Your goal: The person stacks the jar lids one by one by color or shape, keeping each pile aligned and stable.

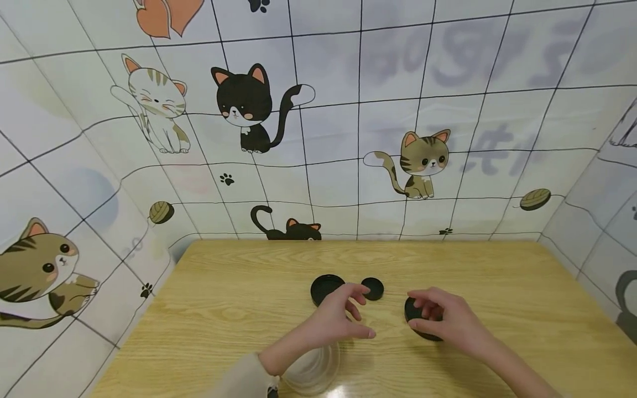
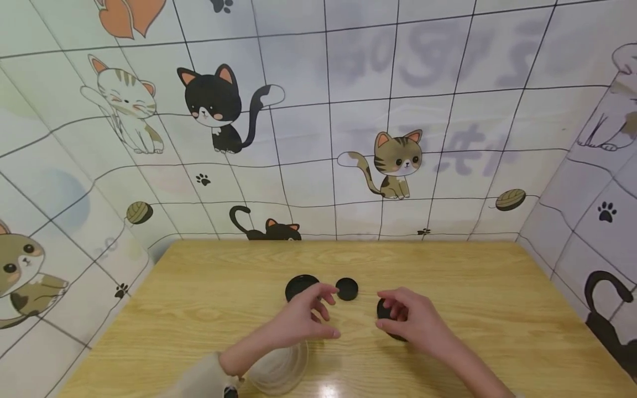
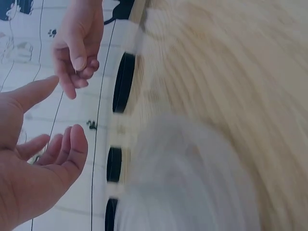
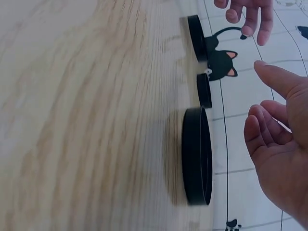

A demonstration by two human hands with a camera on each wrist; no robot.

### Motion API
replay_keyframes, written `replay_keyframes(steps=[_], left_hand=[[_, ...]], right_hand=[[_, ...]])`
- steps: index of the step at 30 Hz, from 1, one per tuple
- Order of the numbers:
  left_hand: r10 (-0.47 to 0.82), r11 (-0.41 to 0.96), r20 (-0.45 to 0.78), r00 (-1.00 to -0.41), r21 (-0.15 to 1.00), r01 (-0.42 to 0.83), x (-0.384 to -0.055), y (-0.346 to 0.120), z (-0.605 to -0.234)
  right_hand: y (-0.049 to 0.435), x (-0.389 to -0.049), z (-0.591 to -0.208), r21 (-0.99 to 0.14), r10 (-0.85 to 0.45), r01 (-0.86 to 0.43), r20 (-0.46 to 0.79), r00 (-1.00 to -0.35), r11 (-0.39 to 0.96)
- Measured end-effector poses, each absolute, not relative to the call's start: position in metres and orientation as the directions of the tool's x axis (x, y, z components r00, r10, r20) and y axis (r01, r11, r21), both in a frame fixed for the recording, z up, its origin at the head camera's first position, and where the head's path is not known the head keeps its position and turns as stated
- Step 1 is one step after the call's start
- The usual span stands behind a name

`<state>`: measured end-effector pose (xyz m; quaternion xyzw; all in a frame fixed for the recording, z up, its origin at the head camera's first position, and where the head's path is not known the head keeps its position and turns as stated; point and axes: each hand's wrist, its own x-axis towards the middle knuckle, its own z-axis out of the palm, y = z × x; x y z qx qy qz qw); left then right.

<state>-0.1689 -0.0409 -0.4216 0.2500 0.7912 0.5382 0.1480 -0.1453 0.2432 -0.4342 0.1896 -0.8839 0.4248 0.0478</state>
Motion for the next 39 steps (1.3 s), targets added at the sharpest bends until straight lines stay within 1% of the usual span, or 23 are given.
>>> replay_keyframes(steps=[8, 12, 15, 18, 23, 27, 32, 39], left_hand=[[0.584, 0.250, 0.011, -0.811, 0.949, 0.193, -0.163, -0.005, -0.428], [0.572, 0.227, -0.004, -0.820, 0.962, 0.154, -0.161, 0.011, -0.436], [0.560, 0.213, -0.012, -0.828, 0.968, 0.129, -0.159, 0.024, -0.441], [0.532, 0.203, -0.025, -0.847, 0.974, 0.098, -0.157, 0.036, -0.446], [0.434, 0.187, -0.059, -0.899, 0.982, 0.026, -0.158, 0.052, -0.455], [0.397, 0.165, -0.062, -0.916, 0.986, 0.005, -0.160, 0.059, -0.461], [0.371, 0.157, -0.060, -0.927, 0.988, -0.001, -0.162, 0.062, -0.468], [0.360, 0.183, -0.032, -0.932, 0.982, 0.037, -0.164, 0.064, -0.477]], right_hand=[[0.281, -0.137, -0.442, -0.730, -0.203, -0.315, 0.240, -0.949, 0.607], [0.298, -0.136, -0.447, -0.737, -0.194, -0.262, 0.179, -0.965, 0.623], [0.308, -0.135, -0.451, -0.760, -0.202, -0.226, 0.127, -0.971, 0.610], [0.314, -0.135, -0.457, -0.771, -0.203, -0.205, 0.101, -0.974, 0.603], [0.318, -0.137, -0.465, -0.786, -0.220, -0.193, 0.075, -0.973, 0.587], [0.319, -0.141, -0.469, -0.802, -0.227, -0.174, 0.049, -0.973, 0.572], [0.320, -0.143, -0.472, -0.805, -0.270, -0.210, 0.065, -0.961, 0.555], [0.320, -0.145, -0.480, -0.797, -0.332, -0.313, 0.151, -0.931, 0.517]])
